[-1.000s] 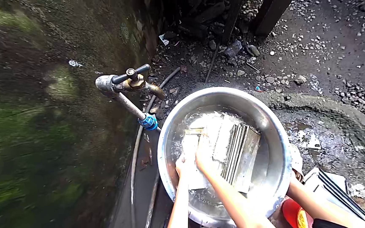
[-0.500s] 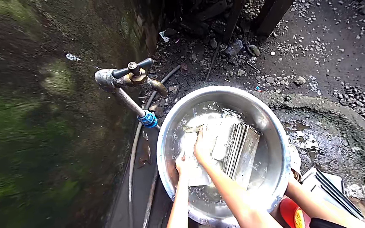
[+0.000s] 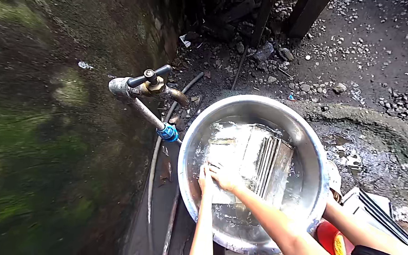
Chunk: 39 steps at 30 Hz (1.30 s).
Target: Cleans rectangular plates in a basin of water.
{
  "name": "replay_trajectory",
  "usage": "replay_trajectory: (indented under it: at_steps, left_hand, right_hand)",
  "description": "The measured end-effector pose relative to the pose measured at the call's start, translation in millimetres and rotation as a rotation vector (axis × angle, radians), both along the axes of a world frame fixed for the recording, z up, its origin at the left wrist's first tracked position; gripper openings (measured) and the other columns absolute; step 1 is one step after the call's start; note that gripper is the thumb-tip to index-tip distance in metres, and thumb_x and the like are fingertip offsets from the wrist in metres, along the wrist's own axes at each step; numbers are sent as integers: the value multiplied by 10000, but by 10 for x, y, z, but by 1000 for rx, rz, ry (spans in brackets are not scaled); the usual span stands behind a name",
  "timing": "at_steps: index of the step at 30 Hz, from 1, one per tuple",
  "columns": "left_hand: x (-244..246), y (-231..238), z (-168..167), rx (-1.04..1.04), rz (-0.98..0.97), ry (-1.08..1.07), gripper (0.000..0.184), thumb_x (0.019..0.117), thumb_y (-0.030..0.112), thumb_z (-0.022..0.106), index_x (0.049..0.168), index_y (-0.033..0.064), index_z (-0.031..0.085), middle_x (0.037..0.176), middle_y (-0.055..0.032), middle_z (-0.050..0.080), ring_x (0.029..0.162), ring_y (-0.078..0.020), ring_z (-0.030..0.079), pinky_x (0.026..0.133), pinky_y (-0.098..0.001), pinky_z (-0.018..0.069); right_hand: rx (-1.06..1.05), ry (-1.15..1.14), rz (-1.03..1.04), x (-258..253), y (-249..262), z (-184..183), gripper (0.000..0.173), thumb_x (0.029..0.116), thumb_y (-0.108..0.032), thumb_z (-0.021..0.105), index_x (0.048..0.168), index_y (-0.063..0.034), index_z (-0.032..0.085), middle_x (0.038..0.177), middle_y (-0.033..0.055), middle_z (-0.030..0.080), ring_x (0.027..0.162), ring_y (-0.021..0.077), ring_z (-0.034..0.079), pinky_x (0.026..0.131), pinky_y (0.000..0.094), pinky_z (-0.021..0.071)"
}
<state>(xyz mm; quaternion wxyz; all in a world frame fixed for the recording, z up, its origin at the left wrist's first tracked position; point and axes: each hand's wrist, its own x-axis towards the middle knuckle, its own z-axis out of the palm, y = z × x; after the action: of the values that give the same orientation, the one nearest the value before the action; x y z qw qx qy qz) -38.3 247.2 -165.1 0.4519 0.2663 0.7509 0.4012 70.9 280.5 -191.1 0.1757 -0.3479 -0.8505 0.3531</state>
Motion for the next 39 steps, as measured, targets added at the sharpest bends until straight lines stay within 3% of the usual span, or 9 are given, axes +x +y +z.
replay_trajectory:
  at_steps: [5, 10, 14, 21, 23, 29, 33, 37, 39]
  left_hand:
    - [123, 32, 201, -98, 187, -274, 571, 1143, 290, 168, 1432, -126, 434, 1428, -304, 504, 1272, -296, 530, 1072, -393, 404]
    - [92, 56, 187, -61, 225, -440, 684, 1126, 361, 53, 1446, -115, 425, 1470, -278, 489, 1338, -277, 504, 1109, -388, 383]
    - [121, 68, 154, -61, 332, -476, 679, 1129, 397, 97, 1406, -100, 467, 1378, -250, 559, 1202, -238, 581, 1012, -356, 458]
    - [111, 7, 162, -64, 264, -575, 733, 1111, 418, 23, 1492, -104, 369, 1522, -279, 434, 1369, -272, 498, 1125, -359, 386]
    - [87, 39, 177, -47, 288, -589, 758, 1104, 440, 8, 1493, -99, 374, 1532, -269, 430, 1396, -268, 474, 1144, -356, 366]
    - [74, 91, 255, -59, 307, -636, 689, 1117, 430, 84, 1515, -48, 380, 1529, -232, 457, 1382, -253, 494, 1125, -377, 388]
    - [98, 58, 307, -14, 199, -591, 591, 1135, 341, 161, 1508, -78, 346, 1523, -233, 436, 1344, -189, 489, 1102, -300, 385]
    - [134, -10, 344, 15, 170, -681, 507, 1137, 248, 209, 1508, -76, 331, 1505, -210, 463, 1314, -162, 529, 1092, -287, 424]
    - [84, 13, 245, 52, 121, -645, 431, 1116, 118, 312, 1495, -83, 352, 1477, -203, 484, 1252, -144, 558, 1050, -279, 457]
  right_hand:
    - [9, -179, -661, -156, 161, 34, 485, 1024, -71, 380, 1487, 12, 500, 1566, 207, 457, 1463, 396, 421, 1228, 531, 286]
    - [18, -163, -298, -1, -505, 51, 443, 1002, -64, 470, 1426, 6, 576, 1521, 165, 528, 1426, 355, 489, 1157, 575, 385]
    - [76, -86, 60, 222, -591, 3, 461, 990, -24, 469, 1439, -21, 573, 1562, 122, 492, 1467, 308, 441, 1192, 541, 351]
    - [-116, -363, -343, -143, 564, 224, 528, 1033, -38, 350, 1555, -57, 421, 1643, 136, 358, 1540, 325, 298, 1258, 491, 218]
    - [-123, -333, -386, -171, 383, 207, 571, 1010, -41, 367, 1580, -66, 377, 1670, 101, 310, 1556, 322, 258, 1248, 518, 236]
    - [40, -68, -353, 109, -1190, 183, 524, 909, 48, 544, 1428, -11, 584, 1499, 131, 561, 1386, 379, 529, 1100, 561, 458]
    - [81, -36, -369, 64, -787, 173, 577, 879, 108, 527, 1441, -13, 572, 1522, 137, 535, 1408, 396, 499, 1122, 579, 426]
    - [-115, -82, -613, -131, -73, 252, 512, 1019, -50, 383, 1520, 48, 425, 1597, 228, 395, 1501, 394, 358, 1257, 490, 245]
    - [-115, -44, -591, -122, -258, 228, 512, 1013, -56, 409, 1511, 62, 432, 1594, 227, 402, 1495, 410, 362, 1231, 538, 281]
